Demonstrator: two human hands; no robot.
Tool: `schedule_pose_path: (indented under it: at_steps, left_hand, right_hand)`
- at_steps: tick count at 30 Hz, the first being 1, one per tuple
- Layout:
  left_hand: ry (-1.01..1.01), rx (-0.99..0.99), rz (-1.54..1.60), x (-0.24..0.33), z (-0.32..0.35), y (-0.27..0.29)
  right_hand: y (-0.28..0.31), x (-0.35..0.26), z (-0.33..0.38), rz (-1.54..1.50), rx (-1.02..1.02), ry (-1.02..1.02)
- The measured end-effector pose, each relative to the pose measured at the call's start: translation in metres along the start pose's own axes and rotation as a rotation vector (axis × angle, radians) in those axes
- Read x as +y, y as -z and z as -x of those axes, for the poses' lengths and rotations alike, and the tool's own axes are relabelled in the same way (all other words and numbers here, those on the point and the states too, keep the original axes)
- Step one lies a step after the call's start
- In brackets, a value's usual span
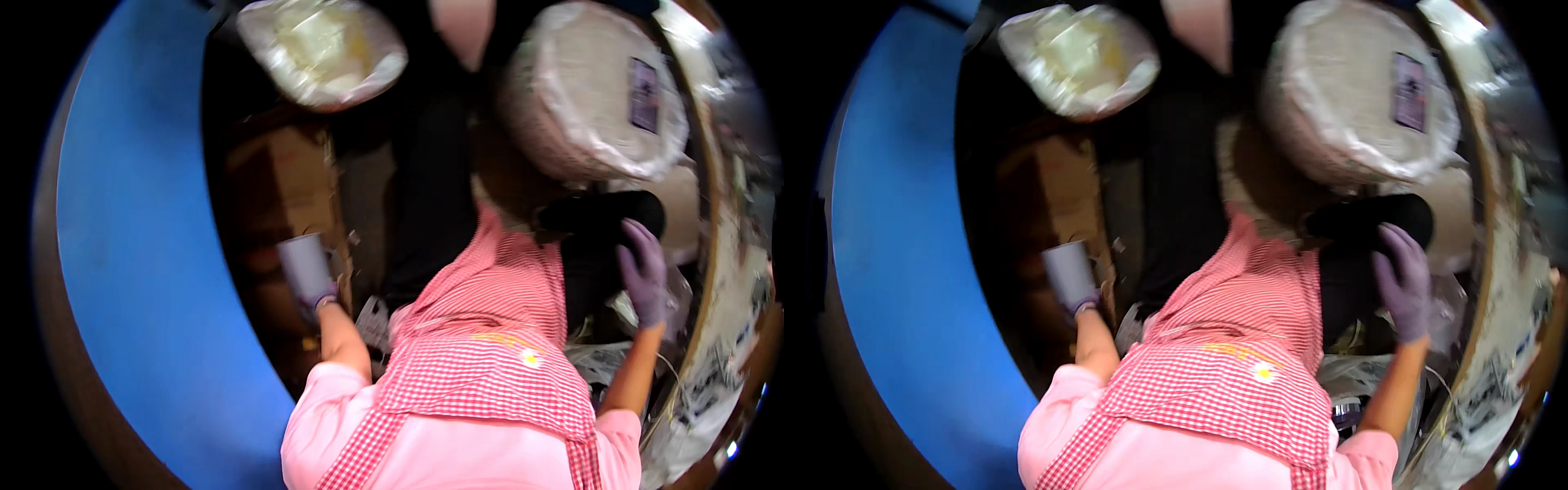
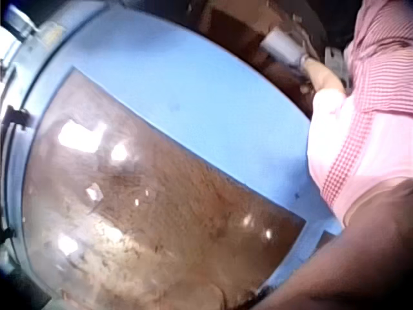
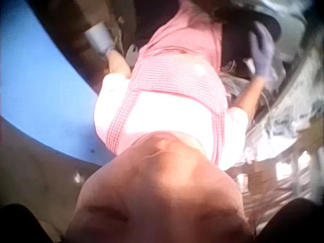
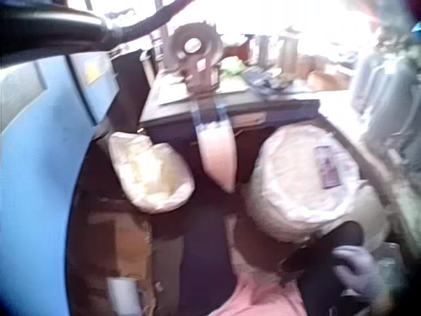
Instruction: The person sits on the floor and assembles white electric kettles by inserting a white plastic ring into the base of each unit. They then apply a label to the side of the kettle and place the finished unit on a nearby table. The process is repeated for multiple kettles.
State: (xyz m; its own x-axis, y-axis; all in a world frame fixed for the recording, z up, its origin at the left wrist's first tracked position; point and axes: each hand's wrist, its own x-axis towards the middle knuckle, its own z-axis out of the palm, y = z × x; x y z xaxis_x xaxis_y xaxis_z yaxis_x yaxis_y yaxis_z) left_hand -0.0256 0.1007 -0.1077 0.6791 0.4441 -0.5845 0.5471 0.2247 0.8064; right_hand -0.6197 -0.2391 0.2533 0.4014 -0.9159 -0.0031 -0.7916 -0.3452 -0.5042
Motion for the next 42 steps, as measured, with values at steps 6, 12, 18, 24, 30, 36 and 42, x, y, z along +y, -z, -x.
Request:
schedule_pose_path:
  at_steps: [6,12,18,24,30,36,42]
  left_hand:
    - [0.491,-0.894,0.736,0.008,0.109,-0.105]
    - [0.282,-1.832,0.321,0.042,0.284,-0.155]
    - [0.337,-2.086,-0.012,0.138,0.447,-0.207]
    - [-0.141,-2.531,-0.68,0.13,0.609,-0.2]
    - [-0.012,-3.069,-0.739,0.114,0.694,-0.161]
    - [-0.178,-3.075,-0.932,0.107,0.697,-0.147]
    - [-0.267,-3.072,-0.823,0.095,0.69,-0.14]
  right_hand:
    - [-0.051,-0.082,-0.068,-0.548,-0.041,0.205]
    - [-0.088,-0.102,-0.088,-0.955,-0.294,0.178]
    - [-0.009,-0.069,-0.024,-0.279,0.2,0.519]
    - [0.093,-0.068,-0.026,-0.637,0.151,0.475]
    - [0.109,-0.095,-0.045,-0.341,0.23,0.806]
    - [0.11,-0.092,-0.031,-0.027,0.198,0.684]
    - [0.107,-0.091,-0.031,-0.059,0.156,0.663]
